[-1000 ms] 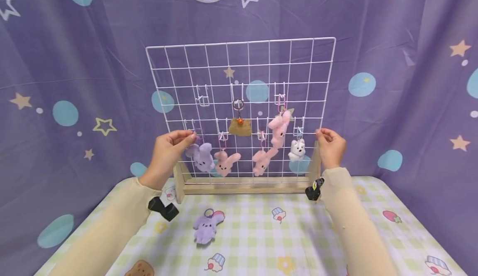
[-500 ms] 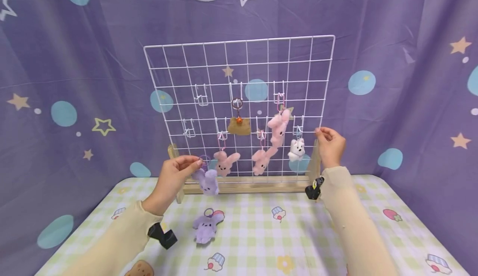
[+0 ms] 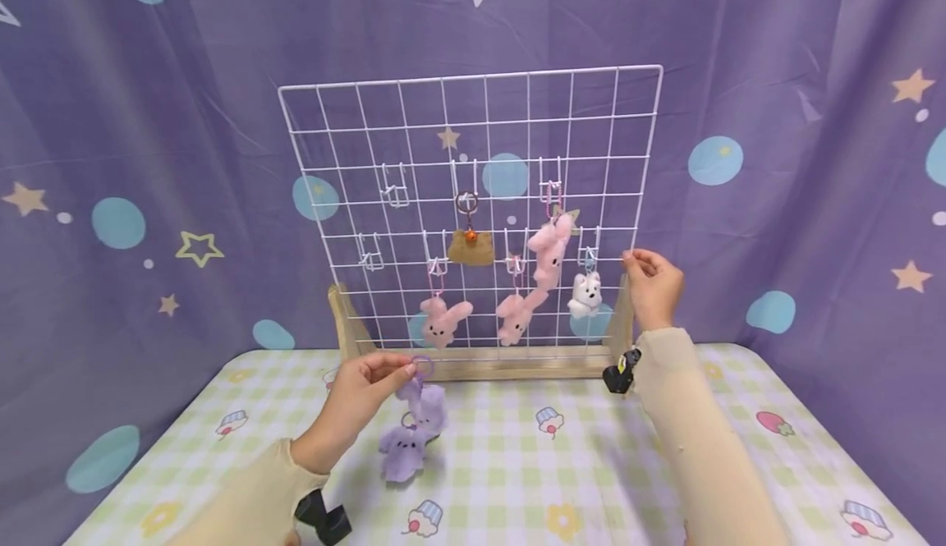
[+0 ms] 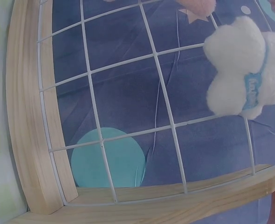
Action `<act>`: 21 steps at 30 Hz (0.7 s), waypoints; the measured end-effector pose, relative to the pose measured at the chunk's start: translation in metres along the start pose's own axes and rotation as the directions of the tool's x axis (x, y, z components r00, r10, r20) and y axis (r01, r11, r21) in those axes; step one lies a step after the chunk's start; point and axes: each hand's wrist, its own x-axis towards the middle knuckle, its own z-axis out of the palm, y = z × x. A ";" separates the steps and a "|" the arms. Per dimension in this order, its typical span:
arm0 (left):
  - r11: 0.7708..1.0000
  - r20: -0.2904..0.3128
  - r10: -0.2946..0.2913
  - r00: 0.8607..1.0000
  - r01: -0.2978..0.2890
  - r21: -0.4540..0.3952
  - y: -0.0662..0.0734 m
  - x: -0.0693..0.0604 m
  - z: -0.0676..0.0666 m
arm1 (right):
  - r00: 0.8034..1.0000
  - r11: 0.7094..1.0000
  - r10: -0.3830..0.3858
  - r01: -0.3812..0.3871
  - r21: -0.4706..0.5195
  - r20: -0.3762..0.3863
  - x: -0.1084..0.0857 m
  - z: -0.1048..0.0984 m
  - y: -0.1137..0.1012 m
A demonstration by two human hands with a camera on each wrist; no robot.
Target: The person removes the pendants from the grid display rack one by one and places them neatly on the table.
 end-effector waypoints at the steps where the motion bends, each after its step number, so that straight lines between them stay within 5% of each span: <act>1: 1.000 0.016 -0.005 1.000 0.005 0.000 -0.002 -0.003 0.001 | 1.000 1.000 0.003 -0.003 0.003 0.000 0.000 0.000 0.000; 13: 0.999 0.129 -0.051 0.990 0.049 0.017 -0.029 -0.031 0.011 | 1.000 1.000 -0.007 0.007 0.005 0.013 0.001 -0.001 0.001; 21: 1.000 0.187 -0.010 0.982 0.010 -0.001 -0.033 -0.041 0.016 | 1.000 1.000 -0.009 0.009 0.011 0.020 0.001 -0.001 0.001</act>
